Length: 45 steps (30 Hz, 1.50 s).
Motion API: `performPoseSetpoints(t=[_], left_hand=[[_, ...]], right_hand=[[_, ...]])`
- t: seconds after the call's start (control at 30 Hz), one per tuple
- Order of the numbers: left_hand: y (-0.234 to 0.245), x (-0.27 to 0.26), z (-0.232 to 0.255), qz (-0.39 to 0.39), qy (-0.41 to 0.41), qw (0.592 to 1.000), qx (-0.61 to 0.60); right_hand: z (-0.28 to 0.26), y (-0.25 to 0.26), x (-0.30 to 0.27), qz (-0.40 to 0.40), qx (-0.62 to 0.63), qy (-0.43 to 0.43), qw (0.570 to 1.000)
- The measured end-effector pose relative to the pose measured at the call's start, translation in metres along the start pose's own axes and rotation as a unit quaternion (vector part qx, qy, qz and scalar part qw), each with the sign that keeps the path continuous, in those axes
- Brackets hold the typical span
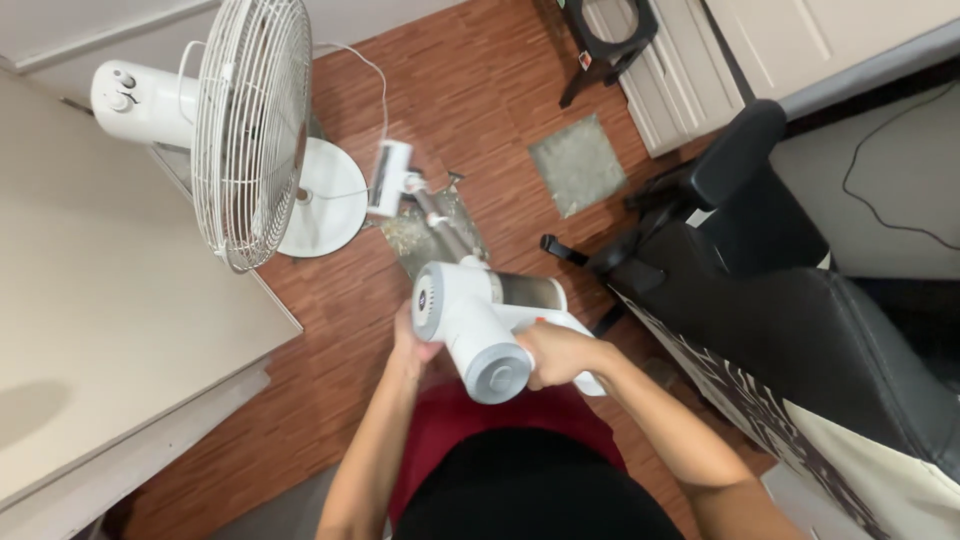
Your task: The person moves a chair and a fan aside by hand and vacuums the floor with a vacuum cleaner.
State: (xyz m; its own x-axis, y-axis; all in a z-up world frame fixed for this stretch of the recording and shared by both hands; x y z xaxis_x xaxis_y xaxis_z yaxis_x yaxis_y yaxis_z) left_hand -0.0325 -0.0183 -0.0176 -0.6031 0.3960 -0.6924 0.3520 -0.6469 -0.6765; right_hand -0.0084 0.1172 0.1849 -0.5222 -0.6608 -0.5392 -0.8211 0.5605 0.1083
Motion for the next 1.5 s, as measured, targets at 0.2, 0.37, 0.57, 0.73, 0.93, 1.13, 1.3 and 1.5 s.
performPoseSetpoints(t=[0.2,0.37,0.57,0.73,0.93,1.13,1.3,1.5], left_hand=[[0.013,0.012,-0.014,0.021,-0.008,0.999,-0.028],[-0.013,0.05,-0.051,-0.072,-0.013,0.997,0.006],[-0.025,0.086,-0.061,0.016,0.063,0.99,0.123],[-0.03,0.101,-0.018,-0.051,-0.046,0.986,0.152],[0.046,0.128,0.025,0.111,-0.082,0.967,0.212],[0.079,0.103,0.033,0.135,-0.053,0.973,0.181],[0.09,0.083,0.019,0.132,-0.035,0.98,0.148],[0.123,0.111,-0.012,0.169,-0.019,0.974,0.148]], right_hand=[[0.046,-0.008,0.004,0.065,-0.025,-0.014,0.997],[0.078,-0.007,-0.049,0.206,0.161,-0.067,0.963],[0.098,-0.008,-0.079,0.354,0.244,-0.057,0.901],[0.16,-0.006,-0.013,0.319,0.29,-0.045,0.901],[0.158,0.042,0.101,0.274,0.273,0.124,0.914],[0.155,0.087,0.208,0.275,0.347,0.093,0.892],[0.159,0.118,0.245,0.31,0.298,-0.045,0.902],[0.173,0.119,0.242,0.313,0.275,0.086,0.905]])
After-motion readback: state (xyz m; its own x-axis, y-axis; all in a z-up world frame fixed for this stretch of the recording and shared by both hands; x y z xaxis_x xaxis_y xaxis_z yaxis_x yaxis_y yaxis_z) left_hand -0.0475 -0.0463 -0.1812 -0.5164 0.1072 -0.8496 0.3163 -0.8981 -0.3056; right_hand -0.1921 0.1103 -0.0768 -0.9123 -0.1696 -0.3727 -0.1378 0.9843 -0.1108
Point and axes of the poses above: each hand's wrist, its own x-axis towards the middle knuckle, its own y-axis out of the back of the hand, z = x × y, the point moved 9 cm from there along x, towards the middle knuckle, and after that the axes turned 15 degrees about x, right-handed, at the moved point
